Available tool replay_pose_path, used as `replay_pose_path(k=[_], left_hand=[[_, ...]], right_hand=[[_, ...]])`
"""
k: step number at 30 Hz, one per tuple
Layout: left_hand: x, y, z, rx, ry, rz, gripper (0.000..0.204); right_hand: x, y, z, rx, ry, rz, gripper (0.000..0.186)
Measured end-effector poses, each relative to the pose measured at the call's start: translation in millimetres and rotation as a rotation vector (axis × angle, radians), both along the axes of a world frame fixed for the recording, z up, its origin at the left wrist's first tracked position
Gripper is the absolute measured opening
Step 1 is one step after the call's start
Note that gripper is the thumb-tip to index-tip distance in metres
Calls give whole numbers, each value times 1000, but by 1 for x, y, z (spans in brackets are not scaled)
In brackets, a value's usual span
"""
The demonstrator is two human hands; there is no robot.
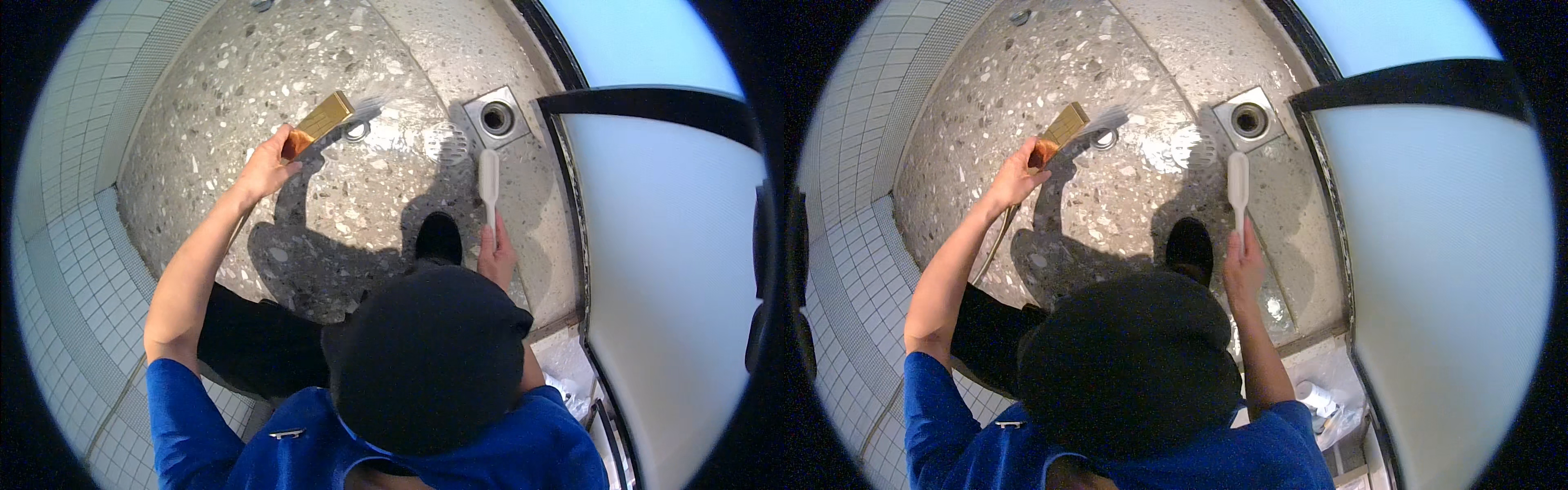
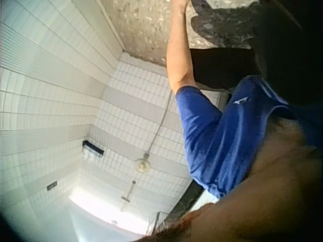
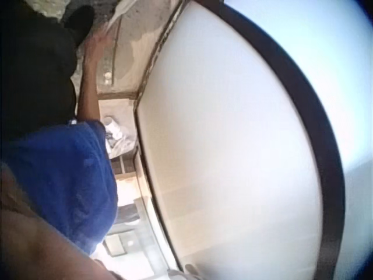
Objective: The person cleans a bathroom sink and shower area. They wipe the sink and faucet with a cloth, then spray cleaner on the shower floor and scrub it with a brush while rinsing with the shower head.
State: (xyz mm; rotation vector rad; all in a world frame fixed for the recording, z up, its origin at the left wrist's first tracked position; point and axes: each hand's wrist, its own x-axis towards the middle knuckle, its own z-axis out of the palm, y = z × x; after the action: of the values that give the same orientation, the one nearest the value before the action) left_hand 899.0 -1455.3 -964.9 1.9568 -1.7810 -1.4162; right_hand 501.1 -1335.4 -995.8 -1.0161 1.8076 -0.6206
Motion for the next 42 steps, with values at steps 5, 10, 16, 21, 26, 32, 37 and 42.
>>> replay_pose_path(k=[5, 10, 16, 21, 26, 32, 37, 42], left_hand=[[2, -7, 13, -35, -168, -60, 48], [43, 6, 22, -12, -124, -76, 44], [107, 34, 31, 60, -251, 20, 46], [151, 74, 43, 163, -329, 115, 48], [194, 136, 58, 238, -320, 392, 44], [251, 266, 33, 96, -389, 760, 48], [273, 411, 20, 64, -433, 1083, 48], [266, 534, 21, 109, -481, 1383, 47]], right_hand=[[36, -36, -1, 22, 230, 381, 40], [70, -53, 13, -35, -16, 233, 38], [37, 4, -3, -102, 101, 803, 42], [52, -27, -2, -45, 243, 878, 40], [75, -68, -1, -135, 257, 1086, 41], [142, -126, 19, -215, 219, 1332, 40], [218, -180, 42, -330, 269, 1581, 37], [319, -201, 64, -262, 257, 1717, 40]])
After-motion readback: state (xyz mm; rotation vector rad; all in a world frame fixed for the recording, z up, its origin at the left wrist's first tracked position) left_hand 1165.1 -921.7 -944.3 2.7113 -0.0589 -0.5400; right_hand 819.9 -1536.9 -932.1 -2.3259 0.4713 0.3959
